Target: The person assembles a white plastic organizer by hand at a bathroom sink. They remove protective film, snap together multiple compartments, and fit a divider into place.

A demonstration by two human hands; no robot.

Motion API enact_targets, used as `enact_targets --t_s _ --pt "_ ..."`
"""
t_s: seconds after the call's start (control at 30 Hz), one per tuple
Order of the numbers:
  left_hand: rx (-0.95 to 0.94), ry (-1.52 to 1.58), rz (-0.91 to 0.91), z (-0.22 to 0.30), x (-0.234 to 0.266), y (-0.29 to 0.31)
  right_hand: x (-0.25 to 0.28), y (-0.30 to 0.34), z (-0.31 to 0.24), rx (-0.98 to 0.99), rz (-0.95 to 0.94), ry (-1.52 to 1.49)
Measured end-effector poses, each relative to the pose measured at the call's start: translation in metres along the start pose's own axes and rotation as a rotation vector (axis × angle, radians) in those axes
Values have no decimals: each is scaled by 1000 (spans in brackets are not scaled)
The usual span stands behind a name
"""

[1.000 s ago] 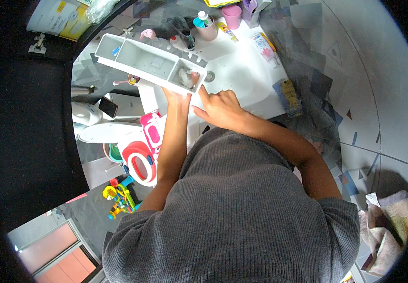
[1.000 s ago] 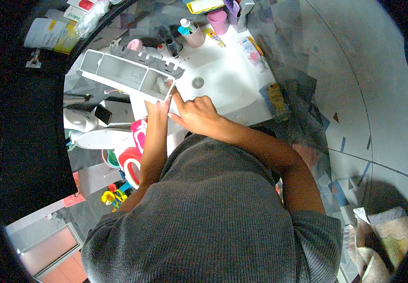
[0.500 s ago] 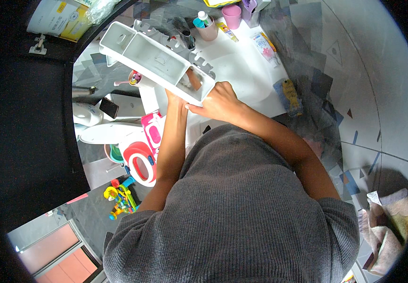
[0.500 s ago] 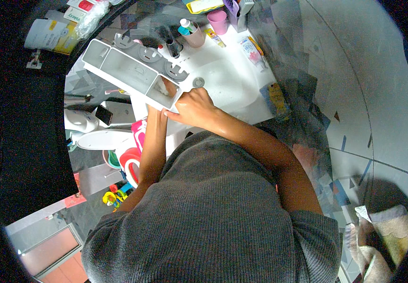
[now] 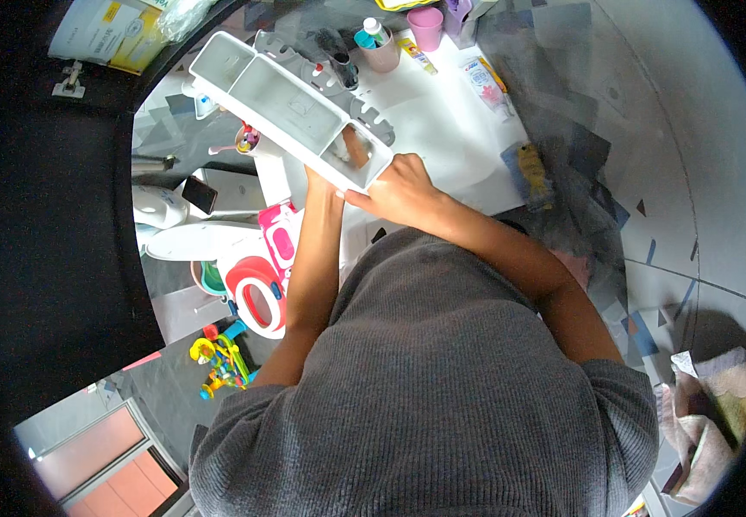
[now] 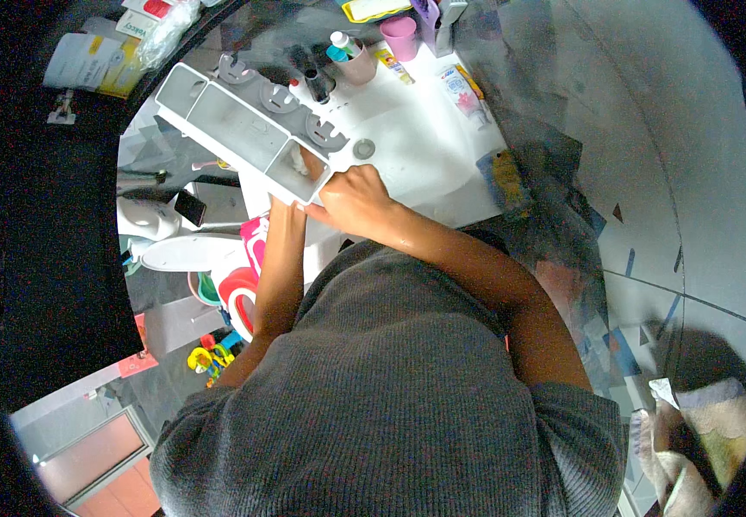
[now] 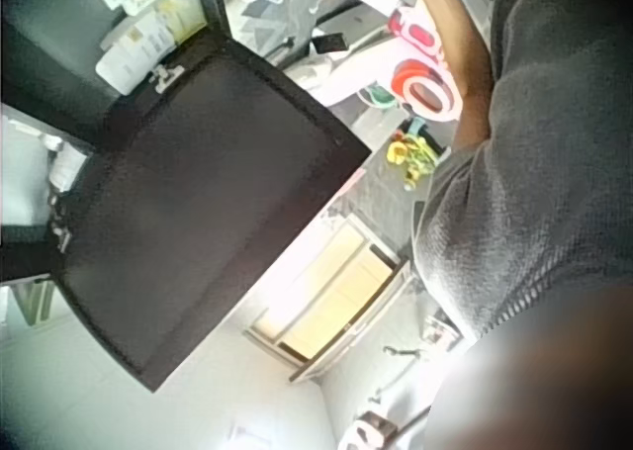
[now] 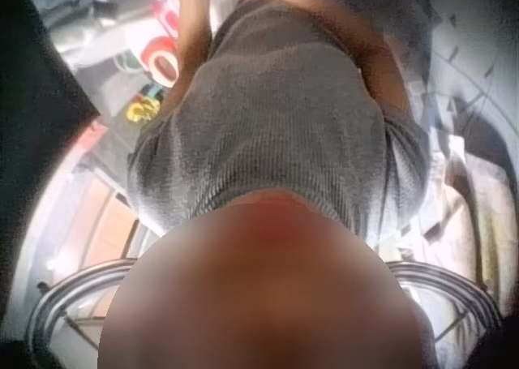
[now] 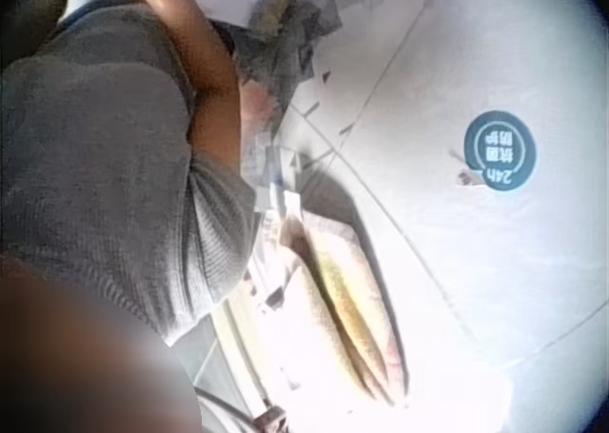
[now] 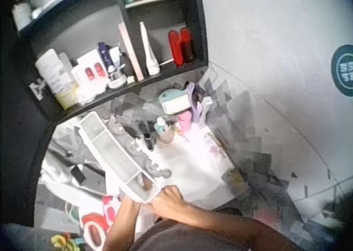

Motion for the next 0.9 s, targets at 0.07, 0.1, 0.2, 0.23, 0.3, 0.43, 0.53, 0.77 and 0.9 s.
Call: enact_targets --t_s 0.07,0.1,0.2,0.23,0.3,0.43,0.53,0.77,0.9 --pt "-10 -20 -12 -2 3 -2 0 -1 3 36 52 -26" --pt "-19 -35 -8 -2 6 -1 0 0 2 52 69 -23" --pt "-64 -78 44 2 6 -1 -1 4 0 9 16 45" --pt "-81 -55 67 8 0 0 -2 5 -1 -12 -10 68" --pt "-112 -12 106 17 -14 0 -3 7 -2 -48 -49 112" --pt "-52 -38 -2 17 -17 1 0 2 -9 -80 -41 122" --pt "-37 5 20 16 -12 -3 1 0 -8 -61 -43 114" --pt "8 2 -91 4 -9 -1 -8 5 5 -86 -121 -27" --pt "83 2 -144 -7 -2 3 -24 9 11 -203 -245 -480"
Point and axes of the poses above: each hand's wrist, its own y-axis away from the middle knuckle, its own x-axis out of the back of the hand, z = x × y, the point moved 6 cm from there along -y, towards the middle knuckle, and after that the axes turned 13 degrees about -y, right-handed, at the moved point
